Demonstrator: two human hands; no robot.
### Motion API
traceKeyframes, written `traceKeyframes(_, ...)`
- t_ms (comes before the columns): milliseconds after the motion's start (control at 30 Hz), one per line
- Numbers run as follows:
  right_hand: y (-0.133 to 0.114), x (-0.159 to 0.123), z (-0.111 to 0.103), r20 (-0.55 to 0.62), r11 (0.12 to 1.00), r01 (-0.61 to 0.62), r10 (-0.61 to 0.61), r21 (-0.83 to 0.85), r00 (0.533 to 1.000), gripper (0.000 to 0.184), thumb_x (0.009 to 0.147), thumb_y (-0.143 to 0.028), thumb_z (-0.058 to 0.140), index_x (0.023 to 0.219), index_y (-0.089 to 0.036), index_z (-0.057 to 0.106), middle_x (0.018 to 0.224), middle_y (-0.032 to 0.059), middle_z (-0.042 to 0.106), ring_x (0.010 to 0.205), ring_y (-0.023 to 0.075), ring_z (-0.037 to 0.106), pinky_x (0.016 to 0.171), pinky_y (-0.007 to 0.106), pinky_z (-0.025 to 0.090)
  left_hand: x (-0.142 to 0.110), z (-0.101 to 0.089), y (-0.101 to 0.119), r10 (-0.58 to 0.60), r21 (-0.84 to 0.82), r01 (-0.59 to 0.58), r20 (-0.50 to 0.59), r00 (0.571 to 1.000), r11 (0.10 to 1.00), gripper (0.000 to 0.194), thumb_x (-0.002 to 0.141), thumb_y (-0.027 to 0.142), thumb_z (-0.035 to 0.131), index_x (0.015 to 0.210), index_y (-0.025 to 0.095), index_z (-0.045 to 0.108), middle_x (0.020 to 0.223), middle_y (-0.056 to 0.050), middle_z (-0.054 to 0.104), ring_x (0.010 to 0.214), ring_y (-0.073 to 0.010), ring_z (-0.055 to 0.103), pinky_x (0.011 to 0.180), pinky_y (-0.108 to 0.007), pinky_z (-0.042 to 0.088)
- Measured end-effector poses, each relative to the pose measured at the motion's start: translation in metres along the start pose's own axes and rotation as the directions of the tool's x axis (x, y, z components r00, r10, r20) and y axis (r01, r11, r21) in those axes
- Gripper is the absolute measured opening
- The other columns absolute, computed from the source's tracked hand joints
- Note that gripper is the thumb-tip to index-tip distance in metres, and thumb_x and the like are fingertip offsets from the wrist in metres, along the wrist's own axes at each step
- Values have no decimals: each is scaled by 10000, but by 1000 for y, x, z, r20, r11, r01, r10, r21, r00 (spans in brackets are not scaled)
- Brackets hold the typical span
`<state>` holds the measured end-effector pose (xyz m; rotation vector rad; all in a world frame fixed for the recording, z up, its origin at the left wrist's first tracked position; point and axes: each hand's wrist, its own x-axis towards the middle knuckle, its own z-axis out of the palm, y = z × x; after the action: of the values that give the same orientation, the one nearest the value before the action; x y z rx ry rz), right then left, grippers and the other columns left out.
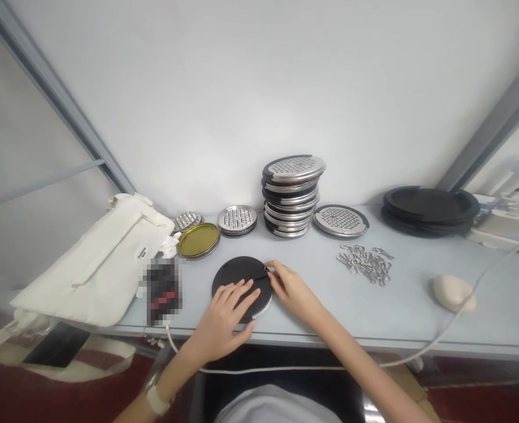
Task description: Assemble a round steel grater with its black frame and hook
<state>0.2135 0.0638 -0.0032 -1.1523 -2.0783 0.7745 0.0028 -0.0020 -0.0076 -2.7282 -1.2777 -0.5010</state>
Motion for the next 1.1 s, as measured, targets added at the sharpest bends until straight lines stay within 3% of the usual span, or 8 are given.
traceKeyframes(467,0,0,-1,1,1000,-18,18,7,1000,280,966,-312,354,1176,-206,508,683,-8,587,575,163,556,601,266,463,0,0,0,5,-7,-5,-1,1000,1000,590,893,287,499,1454,199,338,1484,-97,370,1335,-289,368,1060,-474,335)
traceKeyframes(933,0,0,-1,-6,999,-22,22,25,1000,254,962,-317,370,1156,-216,500,651,-33,525,561,157,520,582,249,426,0,0,0,-3,-21,4,26,1000,1000,582,907,291,486,1459,186,332,1502,-85,338,1351,-288,331,1083,-467,299)
traceKeyframes(1100,0,-1,0,-27,999,-34,34,4,999,210,968,-329,375,1069,-223,524,593,-52,471,524,157,489,568,255,413,0,1,0,-1,-2,1,28,1000,1000,597,898,287,497,1461,187,327,1502,-88,336,1353,-288,329,1083,-463,302)
